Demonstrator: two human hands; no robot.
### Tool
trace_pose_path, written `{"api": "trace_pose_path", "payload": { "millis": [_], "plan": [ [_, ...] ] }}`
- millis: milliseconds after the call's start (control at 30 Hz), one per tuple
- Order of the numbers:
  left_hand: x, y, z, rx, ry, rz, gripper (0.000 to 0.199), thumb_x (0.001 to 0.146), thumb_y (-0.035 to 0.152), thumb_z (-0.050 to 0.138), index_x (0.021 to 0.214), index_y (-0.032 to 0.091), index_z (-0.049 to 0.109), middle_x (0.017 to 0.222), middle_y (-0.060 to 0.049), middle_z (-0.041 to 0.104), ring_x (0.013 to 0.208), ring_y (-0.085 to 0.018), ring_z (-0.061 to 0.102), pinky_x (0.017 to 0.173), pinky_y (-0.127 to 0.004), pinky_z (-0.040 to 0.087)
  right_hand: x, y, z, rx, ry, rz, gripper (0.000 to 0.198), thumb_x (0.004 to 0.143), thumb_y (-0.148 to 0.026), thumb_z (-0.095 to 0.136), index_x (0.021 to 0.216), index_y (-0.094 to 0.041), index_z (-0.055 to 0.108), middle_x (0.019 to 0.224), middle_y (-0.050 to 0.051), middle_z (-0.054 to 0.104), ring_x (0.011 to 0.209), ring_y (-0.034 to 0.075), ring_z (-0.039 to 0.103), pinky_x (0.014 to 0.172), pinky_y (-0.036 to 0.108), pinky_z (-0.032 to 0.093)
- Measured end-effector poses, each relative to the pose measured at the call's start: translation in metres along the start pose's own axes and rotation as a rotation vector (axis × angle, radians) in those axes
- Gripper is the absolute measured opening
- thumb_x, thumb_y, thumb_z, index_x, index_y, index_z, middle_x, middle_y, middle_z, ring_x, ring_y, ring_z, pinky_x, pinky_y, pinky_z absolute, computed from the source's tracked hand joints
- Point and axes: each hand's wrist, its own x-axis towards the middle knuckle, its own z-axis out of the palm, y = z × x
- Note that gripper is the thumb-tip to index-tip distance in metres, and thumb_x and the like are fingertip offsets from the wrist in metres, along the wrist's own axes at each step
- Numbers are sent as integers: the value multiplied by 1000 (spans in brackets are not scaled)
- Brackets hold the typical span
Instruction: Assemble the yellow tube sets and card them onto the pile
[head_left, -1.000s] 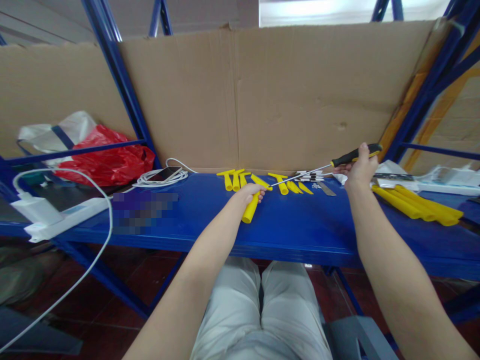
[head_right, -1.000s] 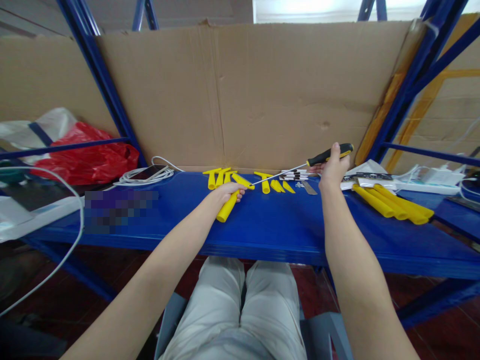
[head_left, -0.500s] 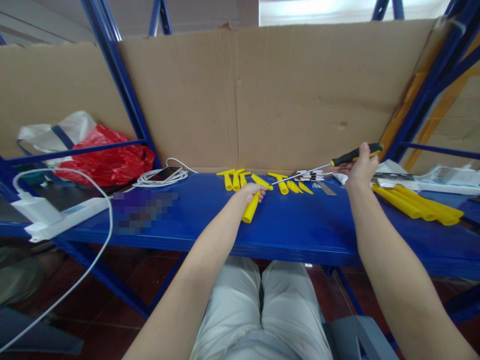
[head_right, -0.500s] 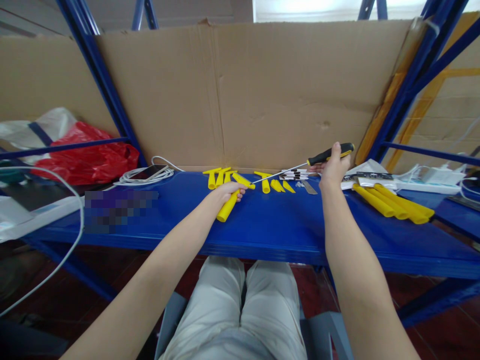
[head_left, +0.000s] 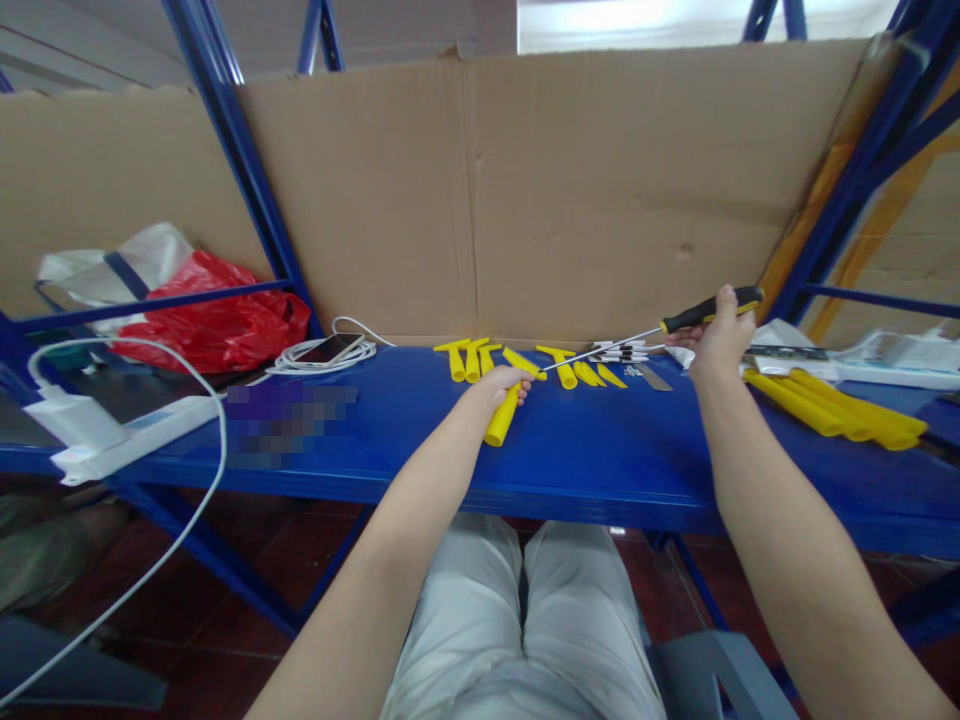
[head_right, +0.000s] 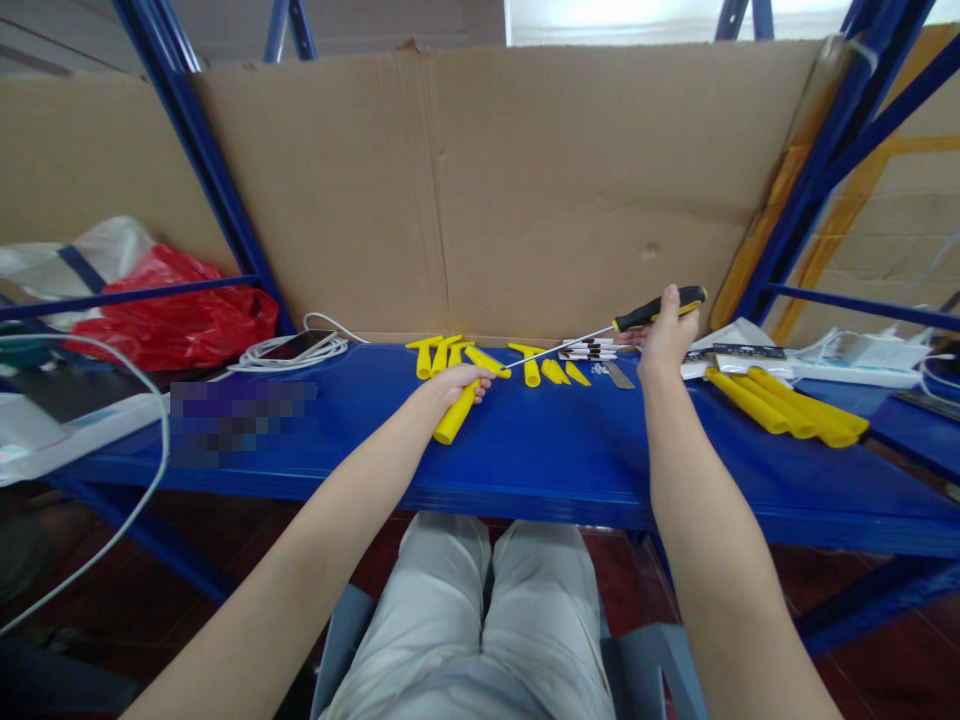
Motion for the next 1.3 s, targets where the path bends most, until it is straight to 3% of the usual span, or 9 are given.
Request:
{"api": "trace_pose_path", "payload": {
  "millis": [967,1300],
  "plan": [
    [-4,1,3,27,11,10,26,90,8,44,66,17,42,43,8,38,34,-4,33,38,-16,29,1,1,-1,12,-39,10,11,95,-25,36,85,-23,34,43,-8,48,32,12,50,34,19,39],
    [-5,2,5,87,26,21,25,89,6,45,66,17,43,43,7,40,33,-5,34,38,-17,30,4,6,-2,-2,6,43,11,95,-28,37,86,-23,34,50,-7,50,35,12,53,33,18,40]
  ]
}}
